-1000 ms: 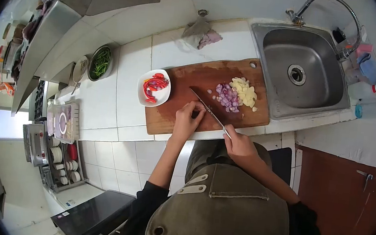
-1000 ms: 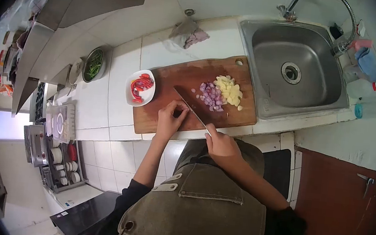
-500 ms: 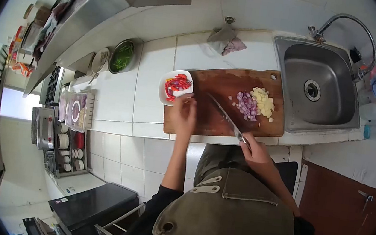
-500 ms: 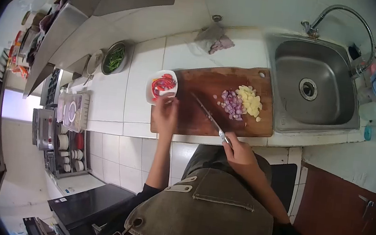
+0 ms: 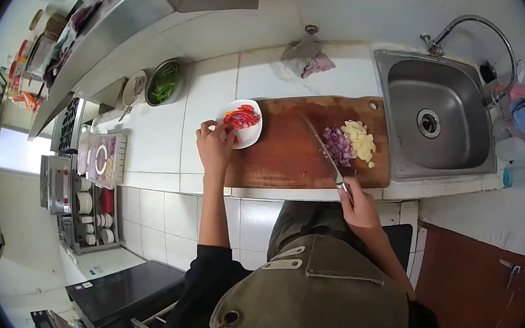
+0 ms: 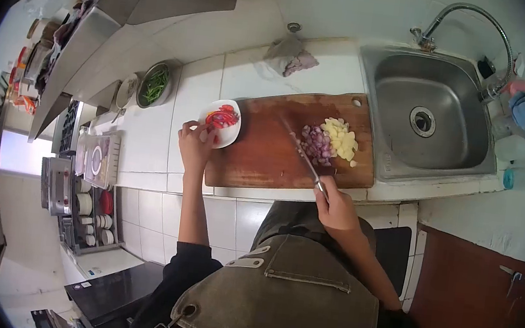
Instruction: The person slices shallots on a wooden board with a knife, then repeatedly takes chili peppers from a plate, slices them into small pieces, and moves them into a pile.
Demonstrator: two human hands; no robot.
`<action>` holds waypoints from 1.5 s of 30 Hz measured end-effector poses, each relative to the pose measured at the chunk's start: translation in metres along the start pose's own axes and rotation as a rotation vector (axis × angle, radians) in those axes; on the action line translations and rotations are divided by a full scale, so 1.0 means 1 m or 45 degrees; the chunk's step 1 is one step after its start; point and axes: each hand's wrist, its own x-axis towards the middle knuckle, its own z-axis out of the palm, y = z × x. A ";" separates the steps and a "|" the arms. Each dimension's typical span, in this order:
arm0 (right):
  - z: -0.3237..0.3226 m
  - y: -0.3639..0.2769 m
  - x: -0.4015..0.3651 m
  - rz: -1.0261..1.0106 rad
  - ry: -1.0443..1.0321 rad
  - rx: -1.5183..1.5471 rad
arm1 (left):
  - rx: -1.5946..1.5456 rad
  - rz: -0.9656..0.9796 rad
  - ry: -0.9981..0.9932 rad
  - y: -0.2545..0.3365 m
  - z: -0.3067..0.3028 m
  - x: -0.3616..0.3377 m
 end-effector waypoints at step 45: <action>-0.001 -0.012 -0.020 0.091 -0.161 -0.304 | -0.725 0.195 -0.449 0.153 0.008 -0.059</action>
